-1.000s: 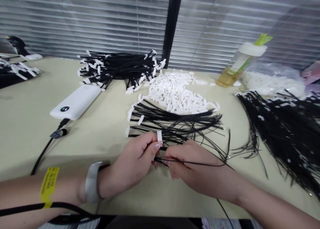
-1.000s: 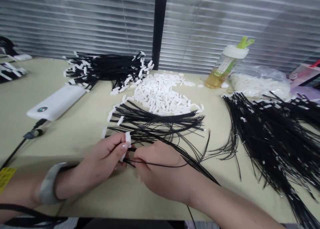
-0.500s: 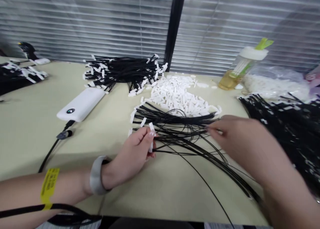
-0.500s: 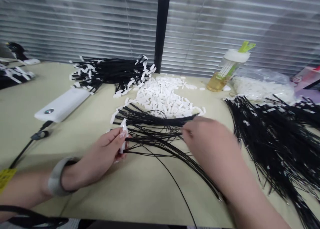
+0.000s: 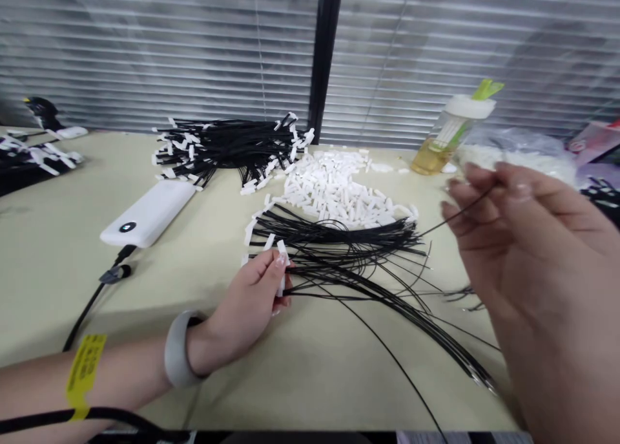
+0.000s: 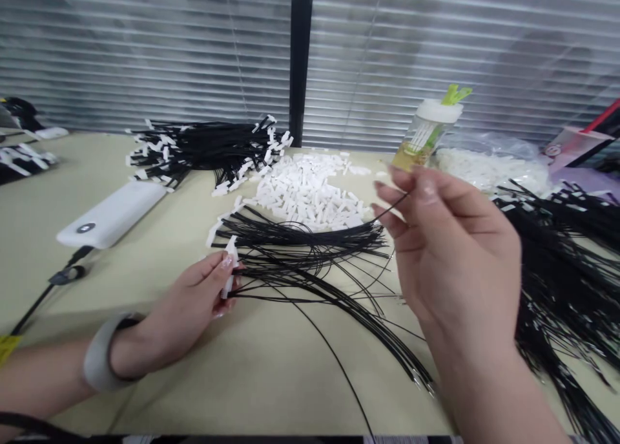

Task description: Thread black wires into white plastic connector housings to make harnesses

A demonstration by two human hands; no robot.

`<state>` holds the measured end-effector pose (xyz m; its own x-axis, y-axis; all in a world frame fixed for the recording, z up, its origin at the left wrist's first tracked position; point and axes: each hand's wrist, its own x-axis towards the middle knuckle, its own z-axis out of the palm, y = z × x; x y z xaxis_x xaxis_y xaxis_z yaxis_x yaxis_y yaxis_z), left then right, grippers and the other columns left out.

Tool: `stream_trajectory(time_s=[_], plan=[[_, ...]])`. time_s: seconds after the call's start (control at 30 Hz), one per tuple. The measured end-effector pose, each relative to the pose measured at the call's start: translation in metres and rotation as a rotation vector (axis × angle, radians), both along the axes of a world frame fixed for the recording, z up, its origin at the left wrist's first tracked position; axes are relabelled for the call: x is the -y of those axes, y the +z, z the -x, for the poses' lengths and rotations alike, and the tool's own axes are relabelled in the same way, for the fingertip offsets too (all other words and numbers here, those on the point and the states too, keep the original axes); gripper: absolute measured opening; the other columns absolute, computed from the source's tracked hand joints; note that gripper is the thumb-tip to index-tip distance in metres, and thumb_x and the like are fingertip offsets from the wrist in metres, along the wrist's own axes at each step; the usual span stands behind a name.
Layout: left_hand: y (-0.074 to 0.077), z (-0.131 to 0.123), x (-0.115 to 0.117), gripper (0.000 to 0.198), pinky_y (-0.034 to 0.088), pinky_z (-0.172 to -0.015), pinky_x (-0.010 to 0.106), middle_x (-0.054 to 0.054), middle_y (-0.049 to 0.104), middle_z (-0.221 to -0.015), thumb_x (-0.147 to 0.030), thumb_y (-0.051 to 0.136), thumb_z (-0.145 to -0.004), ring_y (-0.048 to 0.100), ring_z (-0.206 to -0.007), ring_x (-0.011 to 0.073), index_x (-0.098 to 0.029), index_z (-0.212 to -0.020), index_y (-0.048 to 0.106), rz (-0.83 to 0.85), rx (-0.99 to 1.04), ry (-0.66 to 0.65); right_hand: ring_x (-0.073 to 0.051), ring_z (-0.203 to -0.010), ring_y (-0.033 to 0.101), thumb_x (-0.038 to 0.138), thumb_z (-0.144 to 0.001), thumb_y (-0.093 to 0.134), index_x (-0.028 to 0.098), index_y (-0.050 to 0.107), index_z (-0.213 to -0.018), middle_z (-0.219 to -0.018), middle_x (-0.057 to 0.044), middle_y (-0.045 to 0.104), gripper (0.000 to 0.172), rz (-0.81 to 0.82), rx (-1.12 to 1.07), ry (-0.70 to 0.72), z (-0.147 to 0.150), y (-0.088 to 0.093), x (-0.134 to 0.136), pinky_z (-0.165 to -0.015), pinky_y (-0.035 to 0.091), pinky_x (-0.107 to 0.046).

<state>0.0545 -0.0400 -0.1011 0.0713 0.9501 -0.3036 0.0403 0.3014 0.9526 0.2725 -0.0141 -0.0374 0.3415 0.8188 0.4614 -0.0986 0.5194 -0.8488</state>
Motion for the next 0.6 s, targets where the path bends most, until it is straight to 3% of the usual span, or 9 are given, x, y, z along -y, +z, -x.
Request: stream_trajectory(time_s=[0.07, 0.13, 0.23, 0.3, 0.37, 0.6], plan=[[0.0, 0.0, 0.0, 0.026, 0.037, -0.046, 0.016, -0.006, 0.042, -0.062, -0.04, 0.04, -0.085, 0.04, -0.05, 0.0054, -0.018, -0.07, 0.042, -0.012, 0.006, 0.0, -0.004, -0.07, 0.056, 0.006, -0.076, 0.052, 0.02, 0.063, -0.076, -0.079, 0.003, 0.056, 0.019, -0.049, -0.104, -0.046, -0.008, 0.003, -0.002, -0.073, 0.048, -0.021], [0.0, 0.0, 0.0, 0.026, 0.036, -0.045, 0.017, -0.006, 0.042, -0.062, -0.04, 0.04, -0.085, 0.04, -0.049, 0.0057, -0.018, -0.071, 0.043, -0.02, 0.012, -0.003, -0.001, -0.057, 0.051, 0.002, -0.073, 0.052, 0.024, 0.063, -0.084, -0.068, 0.005, 0.049, 0.027, -0.029, -0.109, -0.016, -0.014, 0.006, 0.0, -0.059, 0.046, -0.016], [0.0, 0.0, 0.001, 0.025, 0.037, -0.046, 0.017, -0.005, 0.045, -0.063, -0.039, 0.039, -0.085, 0.042, -0.05, 0.0057, -0.018, -0.074, 0.046, -0.005, -0.001, -0.001, -0.005, -0.05, 0.051, 0.004, -0.073, 0.054, 0.032, 0.054, -0.11, -0.061, 0.006, 0.05, 0.047, 0.074, 0.142, 0.302, -0.012, 0.003, 0.009, -0.047, 0.044, -0.019], [0.001, 0.0, 0.001, 0.025, 0.037, -0.046, 0.017, -0.005, 0.046, -0.062, -0.038, 0.039, -0.085, 0.043, -0.05, 0.0061, -0.018, -0.074, 0.047, 0.002, -0.027, -0.011, -0.008, -0.056, 0.056, 0.009, -0.078, 0.05, 0.032, 0.054, -0.11, -0.069, 0.003, 0.058, 0.04, 0.151, 0.38, 0.552, -0.004, -0.005, 0.015, -0.051, 0.047, -0.023], [0.002, 0.0, 0.002, 0.024, 0.037, -0.046, 0.018, -0.005, 0.046, -0.061, -0.037, 0.039, -0.085, 0.043, -0.05, 0.0068, -0.018, -0.073, 0.047, -0.002, -0.054, -0.03, -0.008, -0.062, 0.057, 0.013, -0.083, 0.044, 0.029, 0.059, -0.102, -0.078, 0.0, 0.061, 0.029, 0.231, 0.581, 0.649, 0.009, -0.015, 0.017, -0.056, 0.047, -0.022], [0.001, 0.001, 0.002, 0.028, 0.037, -0.045, 0.018, -0.005, 0.045, -0.058, -0.041, 0.037, -0.085, 0.042, -0.049, 0.0072, -0.018, -0.072, 0.047, -0.043, -0.107, -0.123, -0.006, -0.057, 0.048, 0.027, -0.08, 0.053, 0.02, 0.059, -0.073, -0.065, 0.004, 0.057, 0.011, 0.27, 1.037, 0.433, 0.037, -0.036, 0.011, -0.051, 0.036, -0.019]])
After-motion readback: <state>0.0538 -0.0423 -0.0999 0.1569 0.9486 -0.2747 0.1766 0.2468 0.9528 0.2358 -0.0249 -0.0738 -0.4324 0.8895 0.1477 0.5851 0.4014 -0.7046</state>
